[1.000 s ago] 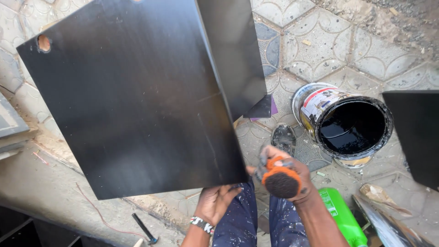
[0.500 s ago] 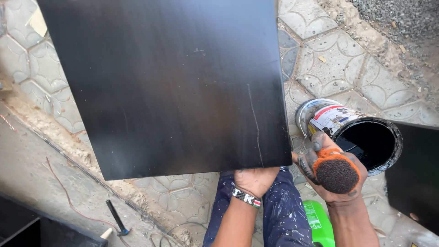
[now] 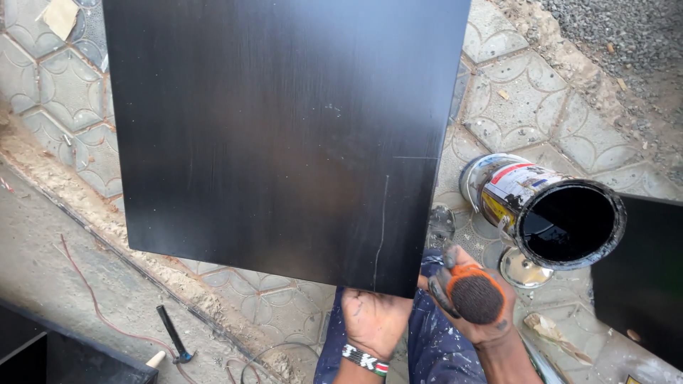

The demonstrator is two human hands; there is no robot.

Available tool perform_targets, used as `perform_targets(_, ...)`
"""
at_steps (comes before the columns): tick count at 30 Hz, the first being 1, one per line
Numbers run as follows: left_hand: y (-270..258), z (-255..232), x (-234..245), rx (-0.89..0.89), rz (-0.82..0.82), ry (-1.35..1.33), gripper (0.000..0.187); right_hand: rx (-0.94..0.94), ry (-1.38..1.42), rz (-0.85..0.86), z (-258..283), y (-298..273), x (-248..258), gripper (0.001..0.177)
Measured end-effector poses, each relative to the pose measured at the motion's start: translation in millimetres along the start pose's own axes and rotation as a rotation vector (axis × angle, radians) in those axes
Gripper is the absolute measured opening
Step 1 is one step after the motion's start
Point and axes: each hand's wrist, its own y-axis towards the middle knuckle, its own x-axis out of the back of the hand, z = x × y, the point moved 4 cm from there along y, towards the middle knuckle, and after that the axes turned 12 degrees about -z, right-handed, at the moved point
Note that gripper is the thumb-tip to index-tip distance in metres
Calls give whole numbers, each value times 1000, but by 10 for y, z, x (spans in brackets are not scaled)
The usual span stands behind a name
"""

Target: Painting wooden furniture panels with black paint using a sponge.

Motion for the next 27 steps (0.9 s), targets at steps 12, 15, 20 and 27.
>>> perform_targets(12, -846, -348, -1592, 32, -358, 1807, 52, -940, 989, 50, -837, 1316, -312, 54)
perform_targets(15, -534, -340, -2330, -413, -317, 1817, 62, -887, 1145, 47, -782, 1828, -570, 57)
perform_targets(20, -166, -323, -2618, -666, -511, 2112, 108, -967, 918, 297, -1015, 1706, -1161, 30)
perform_targets(27, -207, -182, -2690, -768, -579, 2031, 114, -1120, 755, 514, -1152, 388, -985, 21)
